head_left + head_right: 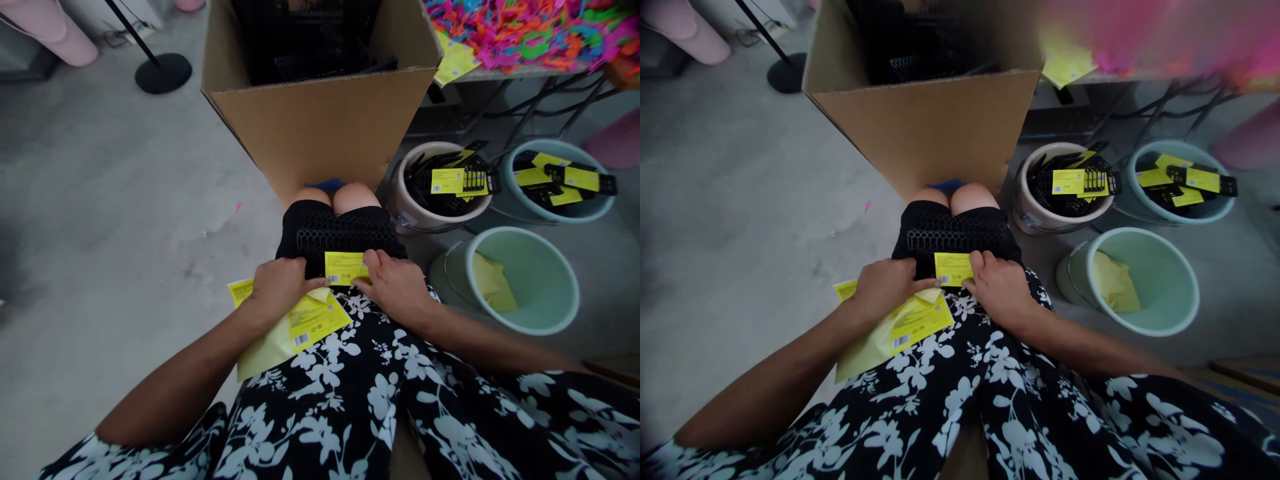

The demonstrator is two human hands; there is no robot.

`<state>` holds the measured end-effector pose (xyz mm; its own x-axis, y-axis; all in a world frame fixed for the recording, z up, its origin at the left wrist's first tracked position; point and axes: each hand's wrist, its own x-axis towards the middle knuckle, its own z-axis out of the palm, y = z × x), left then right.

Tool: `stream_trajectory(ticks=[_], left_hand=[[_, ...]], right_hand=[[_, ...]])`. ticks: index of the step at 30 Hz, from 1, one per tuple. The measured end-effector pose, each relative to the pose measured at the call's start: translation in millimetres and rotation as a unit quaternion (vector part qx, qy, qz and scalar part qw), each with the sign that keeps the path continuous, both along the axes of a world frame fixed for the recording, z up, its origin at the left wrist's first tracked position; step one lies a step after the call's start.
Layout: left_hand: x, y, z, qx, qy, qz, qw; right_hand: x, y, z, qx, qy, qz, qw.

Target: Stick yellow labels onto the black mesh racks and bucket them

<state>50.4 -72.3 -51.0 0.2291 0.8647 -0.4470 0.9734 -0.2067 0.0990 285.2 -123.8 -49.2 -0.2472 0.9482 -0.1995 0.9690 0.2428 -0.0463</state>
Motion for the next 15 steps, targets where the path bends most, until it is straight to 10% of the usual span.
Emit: stream_trajectory(ticks=[8,15], left_hand=[[-8,5,5.6,-0.016,0.001,-0.019,1.0],[-31,23,6.7,-0.182,-0.178,0.02,0.967]], right_hand=[[12,-11,8,0.043,0.004,0.089,0.995],[36,9,-4,0.138,0.05,0.111,0.983]])
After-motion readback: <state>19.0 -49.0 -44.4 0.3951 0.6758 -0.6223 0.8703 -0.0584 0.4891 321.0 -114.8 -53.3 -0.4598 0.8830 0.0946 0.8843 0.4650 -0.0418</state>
